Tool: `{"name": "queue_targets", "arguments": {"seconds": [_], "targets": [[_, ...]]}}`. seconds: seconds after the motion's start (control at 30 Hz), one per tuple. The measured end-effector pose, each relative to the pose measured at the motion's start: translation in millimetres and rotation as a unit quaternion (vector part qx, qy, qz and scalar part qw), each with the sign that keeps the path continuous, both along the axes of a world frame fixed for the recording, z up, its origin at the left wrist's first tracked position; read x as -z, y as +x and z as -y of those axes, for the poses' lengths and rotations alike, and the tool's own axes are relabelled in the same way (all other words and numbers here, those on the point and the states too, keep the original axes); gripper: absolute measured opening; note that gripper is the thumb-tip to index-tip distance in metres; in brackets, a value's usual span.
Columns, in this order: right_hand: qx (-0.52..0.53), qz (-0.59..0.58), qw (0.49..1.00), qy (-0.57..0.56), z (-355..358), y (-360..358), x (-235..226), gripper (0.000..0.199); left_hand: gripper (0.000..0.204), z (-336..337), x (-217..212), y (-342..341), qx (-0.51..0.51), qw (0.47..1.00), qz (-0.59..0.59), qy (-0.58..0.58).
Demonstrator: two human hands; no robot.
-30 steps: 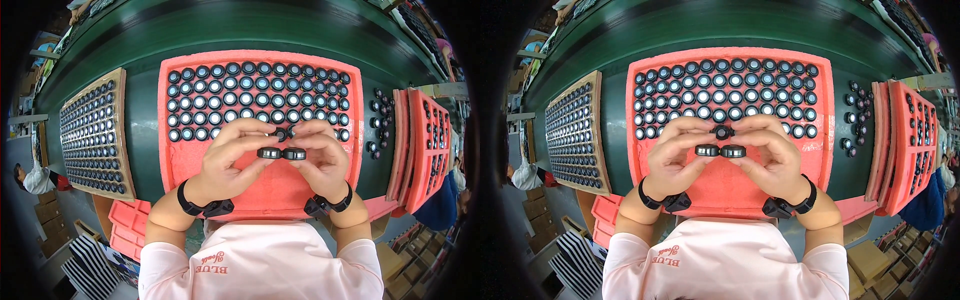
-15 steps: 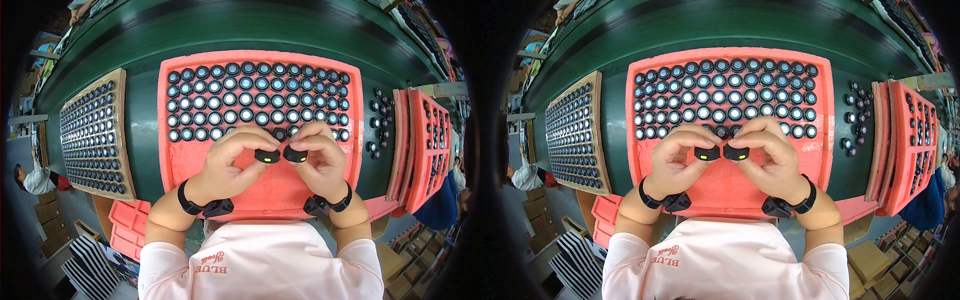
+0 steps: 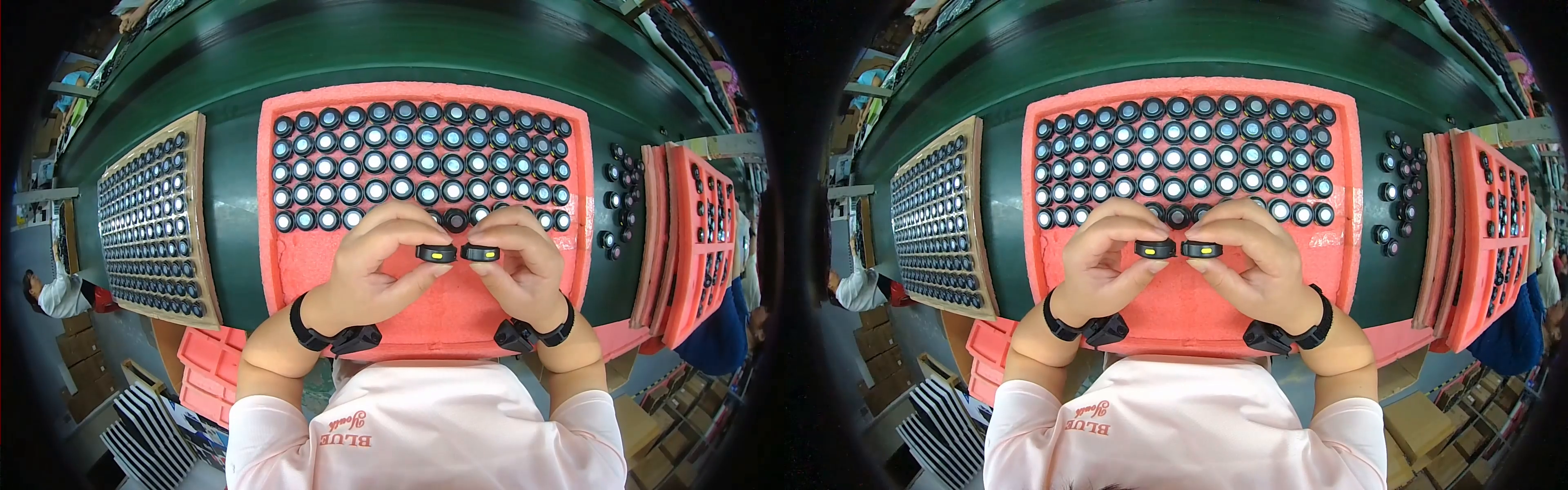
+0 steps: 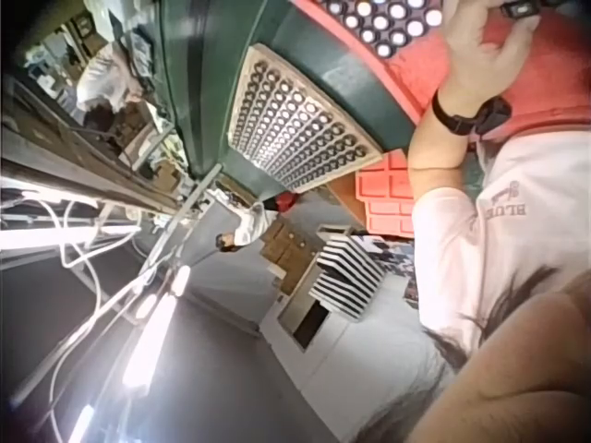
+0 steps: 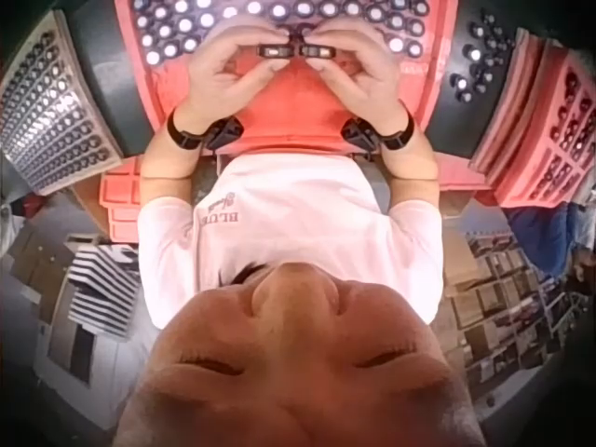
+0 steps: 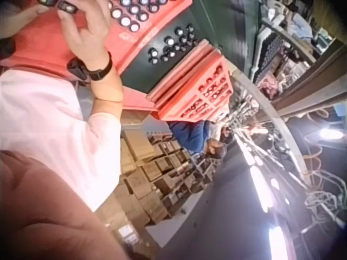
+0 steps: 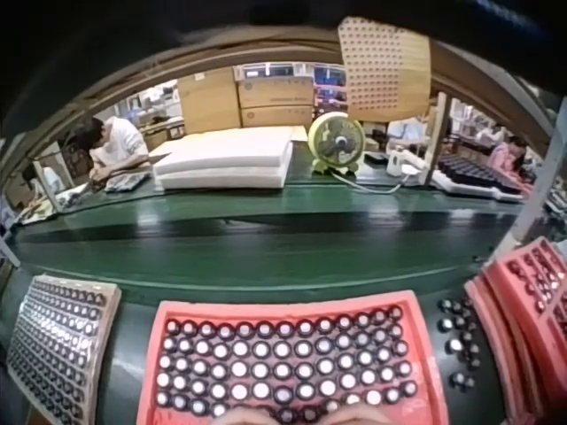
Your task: The person picks up small black electronic components from a pink tray, turns them over to inspect different sides, and then places them back into the tray.
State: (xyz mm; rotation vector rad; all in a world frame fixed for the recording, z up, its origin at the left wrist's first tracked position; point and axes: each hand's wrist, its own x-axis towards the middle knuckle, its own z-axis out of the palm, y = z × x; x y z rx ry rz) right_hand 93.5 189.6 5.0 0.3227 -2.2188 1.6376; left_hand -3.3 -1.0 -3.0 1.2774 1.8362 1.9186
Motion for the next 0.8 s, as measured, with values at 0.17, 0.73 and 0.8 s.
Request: {"name": "queue_targets", "arguments": {"seconds": [0.17, 0.73, 0.8], "targets": [[0.001, 0.022, 1.0, -0.003, 1.9, 4.0, -0.1, 0.03, 0.031, -0.6, 0.2, 11.8, -0.032, 0.996, 0.085, 0.014], [-0.003, 0.0, 0.999, -0.036, 0.0, 2.5, 9.3, 0.028, 0.028, 1.7, 1.7, 1.2, 0.014, 0.998, -0.061, -0.002], [-0.015, -0.001, 1.0, -0.027, -1.6, 1.5, 10.4, 0.027, 0.028, 2.2, 2.4, 0.8, 0.014, 0.998, -0.058, -0.007]]}}
